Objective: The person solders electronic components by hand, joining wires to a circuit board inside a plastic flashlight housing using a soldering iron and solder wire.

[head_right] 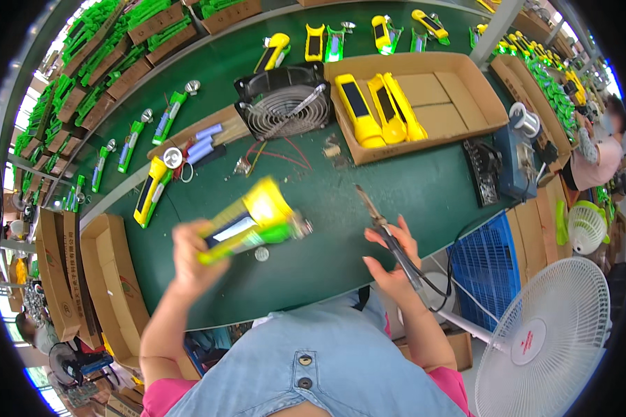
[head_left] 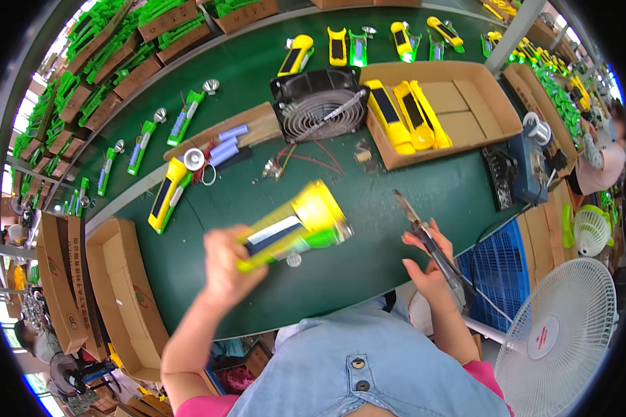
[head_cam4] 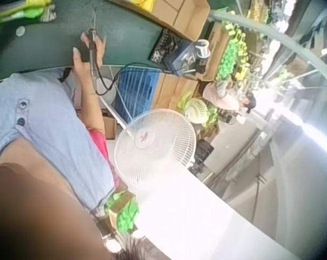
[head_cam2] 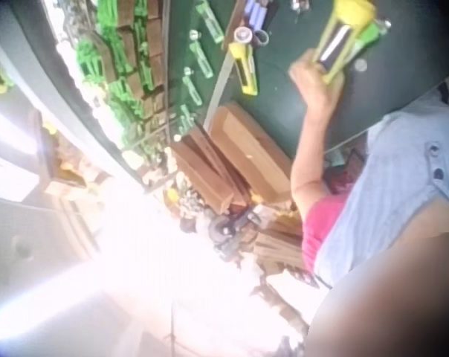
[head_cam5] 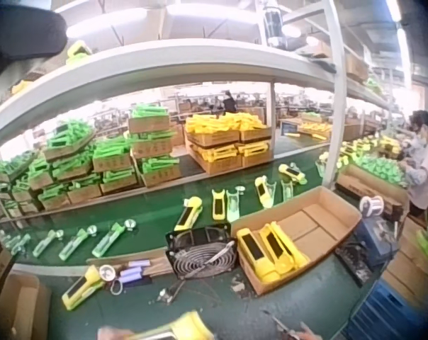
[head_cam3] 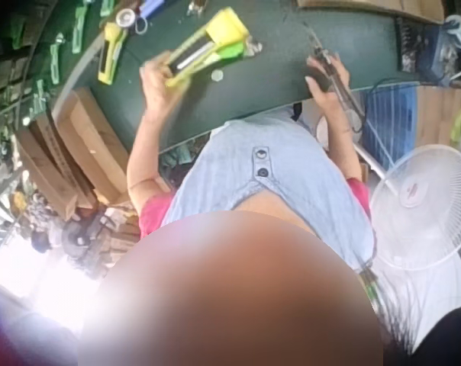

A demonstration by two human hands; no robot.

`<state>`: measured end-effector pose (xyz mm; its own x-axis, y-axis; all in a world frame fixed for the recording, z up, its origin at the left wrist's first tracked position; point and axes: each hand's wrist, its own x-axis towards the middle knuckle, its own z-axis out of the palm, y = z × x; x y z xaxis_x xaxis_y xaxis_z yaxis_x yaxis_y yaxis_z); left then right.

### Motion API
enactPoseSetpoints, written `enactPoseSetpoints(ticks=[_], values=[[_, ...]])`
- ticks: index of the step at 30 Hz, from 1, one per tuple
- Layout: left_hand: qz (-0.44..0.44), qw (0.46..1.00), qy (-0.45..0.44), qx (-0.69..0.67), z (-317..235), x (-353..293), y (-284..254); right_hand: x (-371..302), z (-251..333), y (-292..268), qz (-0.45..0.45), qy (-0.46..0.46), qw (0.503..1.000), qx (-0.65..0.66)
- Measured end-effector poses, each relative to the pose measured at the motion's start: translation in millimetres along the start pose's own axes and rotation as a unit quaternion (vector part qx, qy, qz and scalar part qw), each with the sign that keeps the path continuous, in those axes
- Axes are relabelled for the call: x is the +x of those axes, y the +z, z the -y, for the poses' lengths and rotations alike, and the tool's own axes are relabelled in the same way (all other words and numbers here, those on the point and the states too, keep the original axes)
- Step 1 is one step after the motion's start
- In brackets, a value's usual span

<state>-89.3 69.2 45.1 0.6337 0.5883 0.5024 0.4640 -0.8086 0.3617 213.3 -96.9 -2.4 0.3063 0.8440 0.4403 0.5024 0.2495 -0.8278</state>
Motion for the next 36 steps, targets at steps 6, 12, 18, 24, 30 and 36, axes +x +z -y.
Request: enactPoseSetpoints(ticks=[6,12,18,24,30,36], values=[[-0.054,0.972,-0.195,0.122,118,168,-16,16,1,-26,-0.094,0.017,0.994,-0.059],[-0.007,0.943,-0.283,0.177,246,204,81,48,-5,-41,-0.167,-0.016,0.978,-0.121],[0.250,0.913,-0.302,0.109,264,221,81,127,-26,-60,-0.169,0.070,0.958,-0.219],[0.119,0.860,-0.332,0.369,297,165,38,177,-76,-57,-0.076,0.166,0.947,-0.263],[0.162,0.838,-0.391,0.344,307,141,24,181,-93,-42,-0.079,0.152,0.929,-0.328],[-0.093,0.911,-0.122,0.383,198,140,-21,182,-88,-56,-0.178,0.196,0.960,-0.094]])
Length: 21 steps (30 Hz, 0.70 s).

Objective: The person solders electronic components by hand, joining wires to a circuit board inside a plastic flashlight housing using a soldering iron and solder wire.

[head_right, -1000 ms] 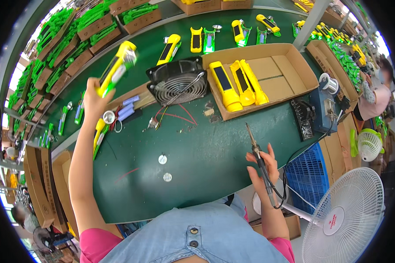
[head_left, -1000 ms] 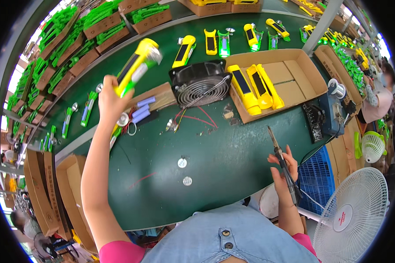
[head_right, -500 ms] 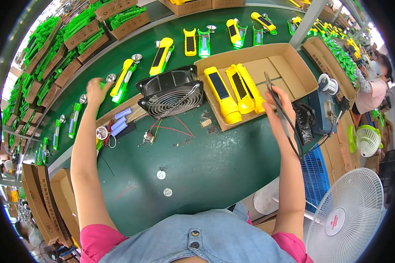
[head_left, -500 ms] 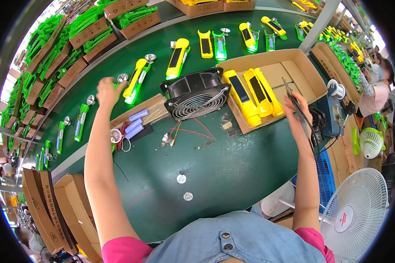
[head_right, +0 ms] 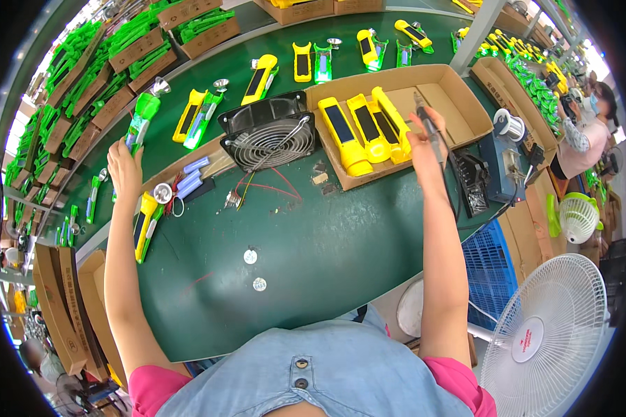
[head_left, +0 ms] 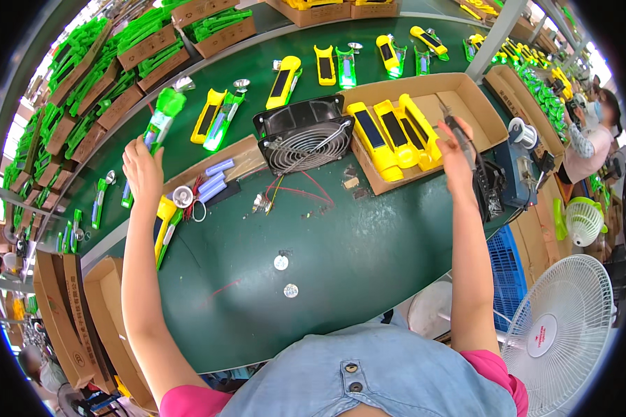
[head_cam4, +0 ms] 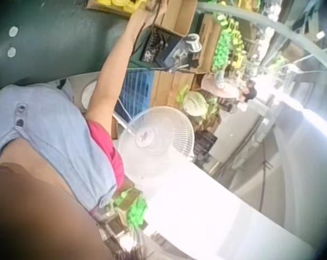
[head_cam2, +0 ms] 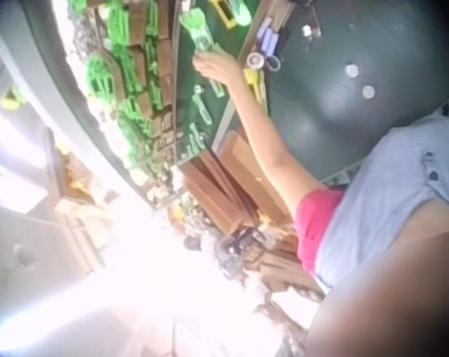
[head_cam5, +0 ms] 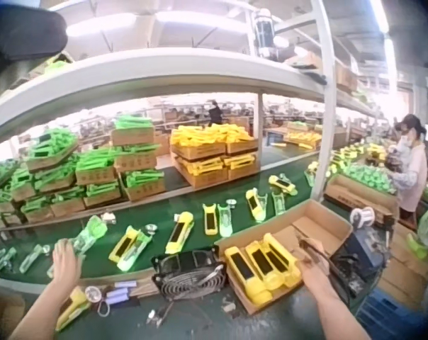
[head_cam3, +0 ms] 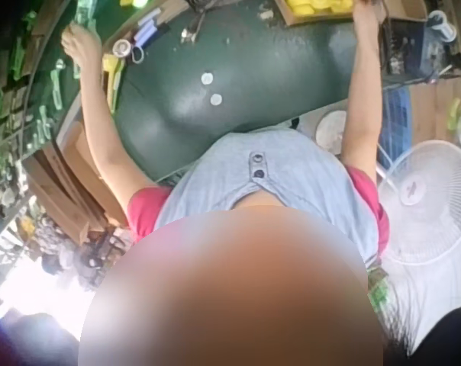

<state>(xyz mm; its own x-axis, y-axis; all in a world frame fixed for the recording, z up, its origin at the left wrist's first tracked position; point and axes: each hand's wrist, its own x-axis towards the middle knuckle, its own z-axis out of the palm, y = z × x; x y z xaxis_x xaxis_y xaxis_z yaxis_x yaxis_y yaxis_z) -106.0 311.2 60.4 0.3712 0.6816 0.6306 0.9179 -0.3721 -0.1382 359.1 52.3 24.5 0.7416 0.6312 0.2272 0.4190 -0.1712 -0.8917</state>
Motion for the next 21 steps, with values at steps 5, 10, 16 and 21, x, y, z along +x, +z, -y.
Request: enactPoseSetpoints(ticks=[5,10,16,21], values=[[0.066,0.979,0.166,-0.096,-83,-99,-115,-29,8,-21,0.029,-0.125,0.992,0.022],[0.255,0.921,0.241,-0.168,-142,-222,-163,-128,30,-18,0.093,-0.215,0.972,0.006],[0.290,0.898,0.115,-0.310,-171,-209,-191,-216,-11,-5,0.175,-0.232,0.956,-0.049],[0.247,0.872,0.093,-0.413,-212,-200,-178,-228,-17,2,0.123,-0.282,0.951,-0.027]])
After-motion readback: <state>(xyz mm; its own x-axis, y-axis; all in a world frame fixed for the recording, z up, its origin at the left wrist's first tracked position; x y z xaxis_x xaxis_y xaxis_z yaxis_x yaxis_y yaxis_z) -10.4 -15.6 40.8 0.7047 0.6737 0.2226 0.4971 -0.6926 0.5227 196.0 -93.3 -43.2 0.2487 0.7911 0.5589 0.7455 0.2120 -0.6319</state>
